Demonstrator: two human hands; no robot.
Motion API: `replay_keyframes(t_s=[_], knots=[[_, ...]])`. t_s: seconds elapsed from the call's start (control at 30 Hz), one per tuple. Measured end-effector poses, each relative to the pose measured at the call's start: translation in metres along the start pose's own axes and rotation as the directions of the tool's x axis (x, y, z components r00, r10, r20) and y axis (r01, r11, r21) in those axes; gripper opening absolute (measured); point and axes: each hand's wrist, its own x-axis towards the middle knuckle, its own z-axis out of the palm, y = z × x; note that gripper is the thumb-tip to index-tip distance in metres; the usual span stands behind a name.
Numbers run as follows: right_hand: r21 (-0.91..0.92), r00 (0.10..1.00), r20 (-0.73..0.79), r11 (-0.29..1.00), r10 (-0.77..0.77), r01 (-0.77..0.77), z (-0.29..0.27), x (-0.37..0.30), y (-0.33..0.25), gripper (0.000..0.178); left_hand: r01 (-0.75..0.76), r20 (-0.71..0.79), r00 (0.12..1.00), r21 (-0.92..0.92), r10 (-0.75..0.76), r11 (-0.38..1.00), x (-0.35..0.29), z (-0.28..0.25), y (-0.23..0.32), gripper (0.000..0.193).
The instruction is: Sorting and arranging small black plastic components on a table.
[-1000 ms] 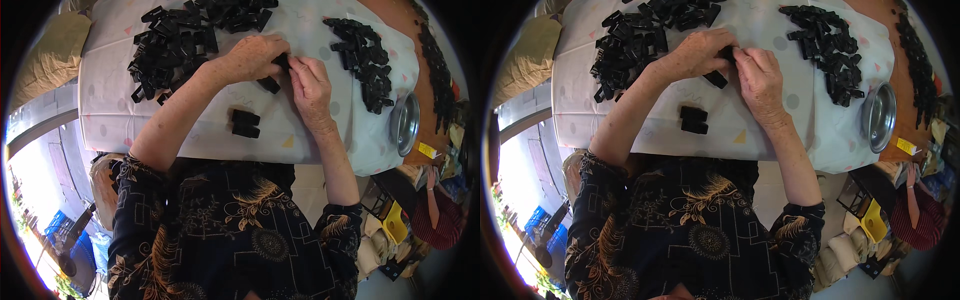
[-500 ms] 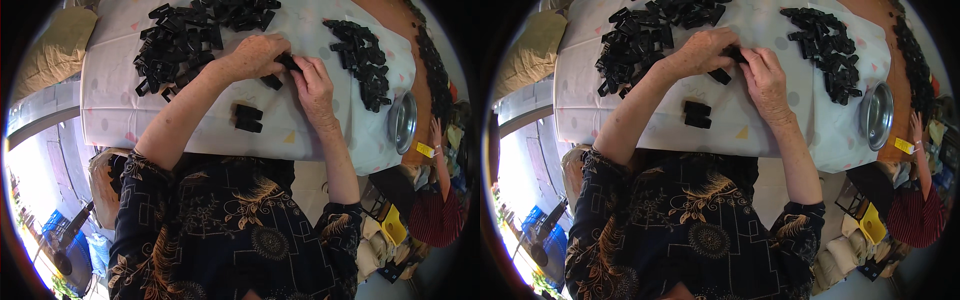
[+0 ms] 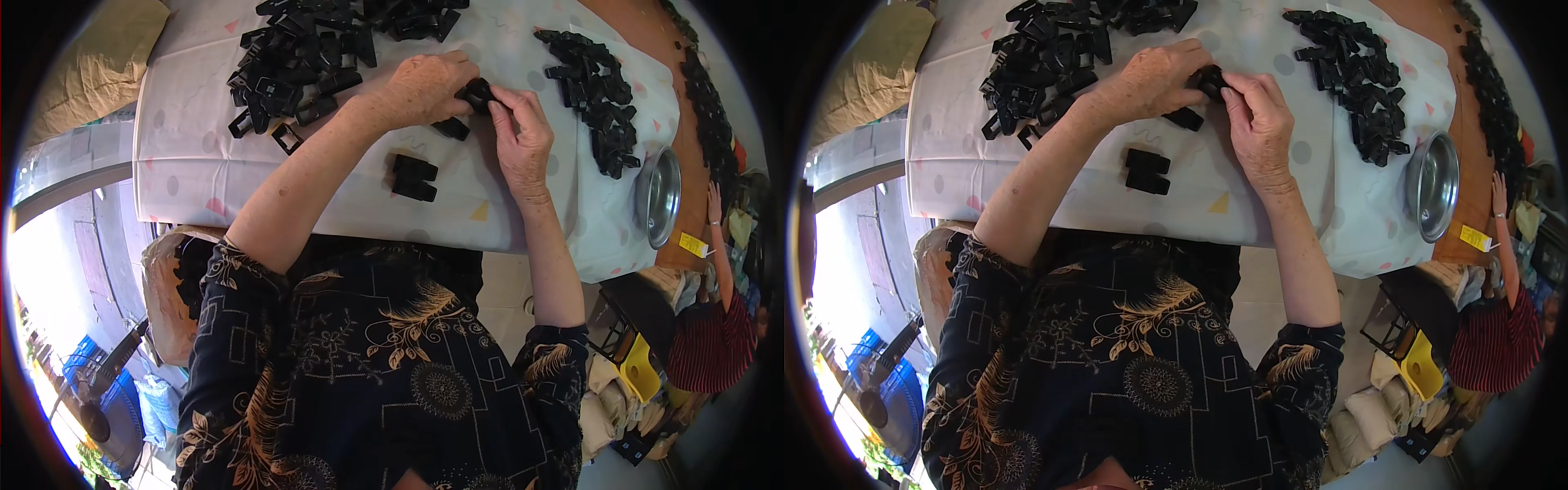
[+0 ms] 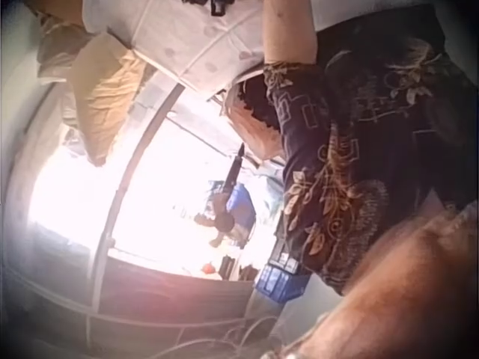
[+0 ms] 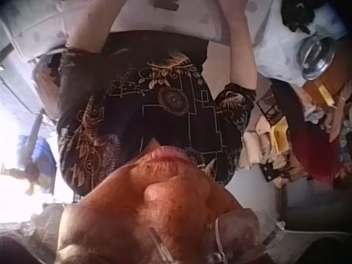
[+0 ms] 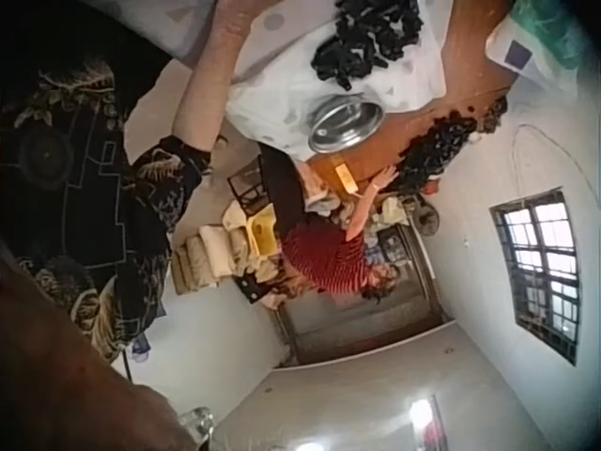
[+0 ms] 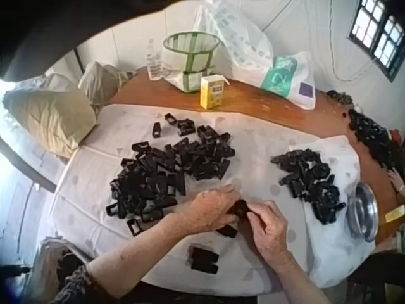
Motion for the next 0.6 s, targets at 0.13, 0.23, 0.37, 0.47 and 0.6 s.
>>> replay_keyframes(t_s=[0.13,0.23,0.37,0.47,0.6], knots=[[-0.049,0.994,0.037,0.993,-0.103,0.105,0.001,0.0,0.006,0.02,0.018,0.045,0.999,-0.015,-0.018,1.0,0.0,-0.004,0.0,0.041],[-0.181,0.96,0.069,0.943,-0.27,0.278,-0.001,0.001,0.011,0.023,0.016,0.054,0.998,0.0,-0.016,1.0,0.001,-0.004,0.001,0.041],[-0.243,0.958,0.101,0.927,-0.27,0.287,-0.003,0.001,0.011,0.026,0.028,0.032,0.999,-0.01,-0.027,1.0,0.0,-0.002,0.002,0.037],[-0.363,0.944,0.16,0.873,-0.287,0.327,-0.004,-0.003,0.008,0.028,0.035,0.008,0.999,-0.012,-0.035,0.999,-0.001,0.0,0.002,0.035],[-0.344,0.952,0.191,0.892,-0.238,0.292,-0.006,-0.01,0.002,0.031,0.024,0.005,1.0,-0.047,-0.024,0.999,-0.005,-0.001,0.005,0.031]])
